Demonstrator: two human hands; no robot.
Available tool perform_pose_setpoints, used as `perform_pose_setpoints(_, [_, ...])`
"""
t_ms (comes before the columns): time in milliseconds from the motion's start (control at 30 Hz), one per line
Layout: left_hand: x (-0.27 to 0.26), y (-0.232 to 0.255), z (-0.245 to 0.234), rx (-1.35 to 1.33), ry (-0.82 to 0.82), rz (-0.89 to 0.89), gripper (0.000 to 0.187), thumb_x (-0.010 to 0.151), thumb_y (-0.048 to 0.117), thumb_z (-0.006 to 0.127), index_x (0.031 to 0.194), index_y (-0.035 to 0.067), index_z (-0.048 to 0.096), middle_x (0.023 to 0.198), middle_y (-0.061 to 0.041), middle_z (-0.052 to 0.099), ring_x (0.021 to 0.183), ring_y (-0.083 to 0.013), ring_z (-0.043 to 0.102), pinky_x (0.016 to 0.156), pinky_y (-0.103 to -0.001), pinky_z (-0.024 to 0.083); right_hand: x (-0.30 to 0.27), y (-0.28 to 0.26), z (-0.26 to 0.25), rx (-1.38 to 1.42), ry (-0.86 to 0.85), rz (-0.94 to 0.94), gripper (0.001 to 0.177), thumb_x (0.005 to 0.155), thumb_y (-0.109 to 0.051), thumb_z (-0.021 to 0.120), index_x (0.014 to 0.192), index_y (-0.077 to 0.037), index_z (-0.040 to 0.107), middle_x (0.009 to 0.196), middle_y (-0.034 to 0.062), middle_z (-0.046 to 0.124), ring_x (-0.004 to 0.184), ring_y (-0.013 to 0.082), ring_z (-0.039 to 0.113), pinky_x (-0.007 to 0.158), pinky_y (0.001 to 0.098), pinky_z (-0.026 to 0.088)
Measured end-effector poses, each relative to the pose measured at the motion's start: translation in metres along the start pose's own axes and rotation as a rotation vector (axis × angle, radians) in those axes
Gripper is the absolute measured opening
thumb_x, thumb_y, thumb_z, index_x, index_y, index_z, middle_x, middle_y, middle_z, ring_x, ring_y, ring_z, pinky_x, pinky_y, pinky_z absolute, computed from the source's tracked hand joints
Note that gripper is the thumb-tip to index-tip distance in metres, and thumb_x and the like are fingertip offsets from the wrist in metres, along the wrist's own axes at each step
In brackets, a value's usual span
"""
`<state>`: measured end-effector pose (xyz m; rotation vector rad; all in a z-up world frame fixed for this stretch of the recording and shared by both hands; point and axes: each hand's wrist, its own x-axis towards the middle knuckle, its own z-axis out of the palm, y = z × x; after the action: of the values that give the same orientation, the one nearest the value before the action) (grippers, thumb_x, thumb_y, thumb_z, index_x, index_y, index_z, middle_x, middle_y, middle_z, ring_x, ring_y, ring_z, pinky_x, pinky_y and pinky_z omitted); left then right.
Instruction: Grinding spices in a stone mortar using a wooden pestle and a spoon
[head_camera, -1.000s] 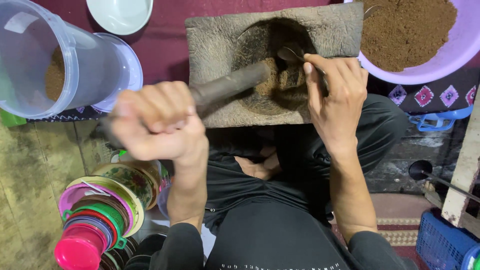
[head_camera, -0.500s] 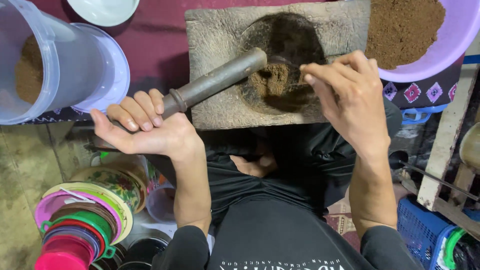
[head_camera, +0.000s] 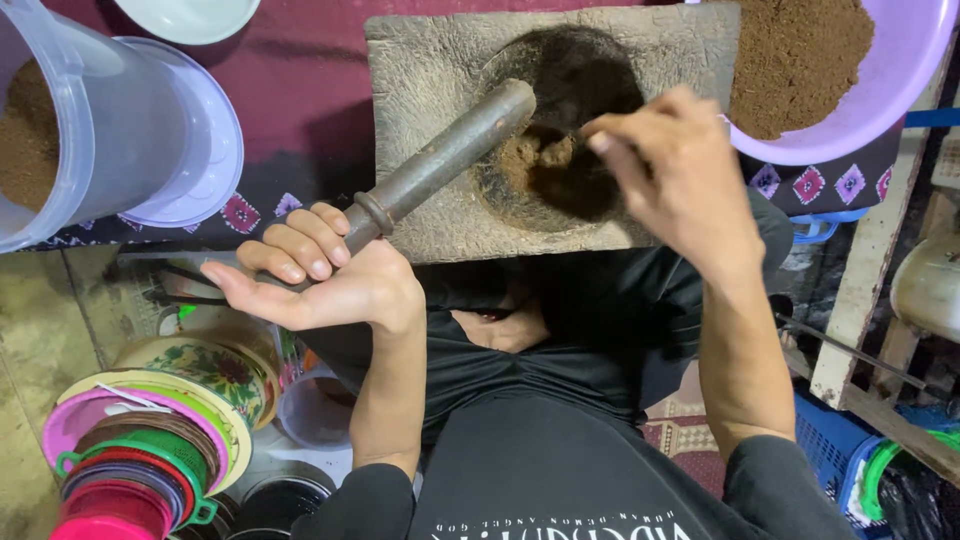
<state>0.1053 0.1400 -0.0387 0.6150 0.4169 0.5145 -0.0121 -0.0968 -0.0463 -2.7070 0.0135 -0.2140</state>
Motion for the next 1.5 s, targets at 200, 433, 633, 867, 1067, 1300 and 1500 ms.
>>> perform_pose_setpoints(200, [-0.002, 0.001, 0.003, 0.041, 0.047, 0.011, 0.048, 0.089, 0.044, 0.052, 0.054, 0.017, 0.033, 0.042, 0.005, 0.022, 0.035, -0.0101, 0.022, 0.038, -0.026, 0.024, -0.017, -0.011, -0.011, 0.025, -0.044, -0.014, 0.017, 0.109, -0.013, 0.071, 0.125, -0.006, 0.075, 0.094, 0.0035, 0.076, 0.087, 0.0233, 0.046, 0.081, 0.0387, 0.035])
perform_pose_setpoints(433, [-0.001, 0.001, 0.005, 0.029, 0.030, 0.008, 0.048, 0.089, 0.044, 0.052, 0.054, 0.017, 0.033, 0.043, 0.005, 0.022, 0.036, -0.0094, 0.022, 0.039, -0.025, 0.024, 0.003, -0.022, -0.006, 0.135, -0.020, -0.163, 0.016, 0.101, 0.005, 0.070, 0.114, -0.005, 0.073, 0.100, 0.0027, 0.075, 0.092, 0.0262, 0.051, 0.079, 0.0418, 0.041])
perform_pose_setpoints(633, [-0.003, 0.001, 0.008, 0.059, 0.054, 0.018, 0.050, 0.084, 0.053, 0.052, 0.054, 0.018, 0.033, 0.042, 0.005, 0.023, 0.036, -0.0093, 0.022, 0.037, -0.025, 0.025, 0.006, -0.025, -0.020, 0.050, -0.034, -0.178, 0.018, 0.112, -0.009, 0.061, 0.121, 0.002, 0.071, 0.108, 0.0087, 0.074, 0.092, 0.0290, 0.047, 0.083, 0.0398, 0.041])
perform_pose_setpoints(867, [-0.001, 0.002, 0.007, 0.057, 0.052, 0.022, 0.050, 0.085, 0.054, 0.053, 0.055, 0.018, 0.033, 0.043, 0.005, 0.023, 0.037, -0.0087, 0.021, 0.038, -0.025, 0.024, 0.003, -0.029, -0.014, 0.040, -0.177, -0.213, 0.021, 0.104, -0.018, 0.069, 0.121, -0.007, 0.072, 0.100, 0.0051, 0.068, 0.098, 0.0266, 0.055, 0.076, 0.0399, 0.043])
perform_pose_setpoints(1067, [-0.003, 0.001, 0.006, 0.054, 0.042, 0.020, 0.050, 0.085, 0.054, 0.051, 0.056, 0.018, 0.033, 0.044, 0.005, 0.023, 0.037, -0.0091, 0.023, 0.038, -0.025, 0.025, 0.005, -0.039, -0.010, 0.062, -0.129, -0.214, 0.020, 0.102, -0.014, 0.073, 0.119, -0.004, 0.068, 0.106, 0.0079, 0.067, 0.101, 0.0286, 0.056, 0.085, 0.0402, 0.046])
perform_pose_setpoints(1300, [-0.002, 0.002, 0.007, 0.050, 0.031, 0.021, 0.051, 0.087, 0.055, 0.048, 0.054, 0.018, 0.035, 0.042, 0.005, 0.024, 0.035, -0.0094, 0.022, 0.037, -0.024, 0.025, 0.003, -0.052, -0.025, 0.277, 0.008, -0.127, 0.015, 0.108, -0.007, 0.064, 0.111, 0.007, 0.060, 0.100, 0.0161, 0.064, 0.098, 0.0340, 0.059, 0.090, 0.0433, 0.049])
perform_pose_setpoints(1500, [-0.003, 0.001, 0.009, 0.069, 0.056, 0.025, 0.051, 0.086, 0.055, 0.049, 0.054, 0.018, 0.034, 0.042, 0.006, 0.023, 0.036, -0.0092, 0.021, 0.038, -0.024, 0.025, 0.002, -0.053, 0.001, 0.281, -0.146, -0.014, 0.027, 0.111, -0.024, 0.050, 0.116, 0.001, 0.059, 0.111, 0.0200, 0.064, 0.104, 0.0326, 0.060, 0.087, 0.0470, 0.050])
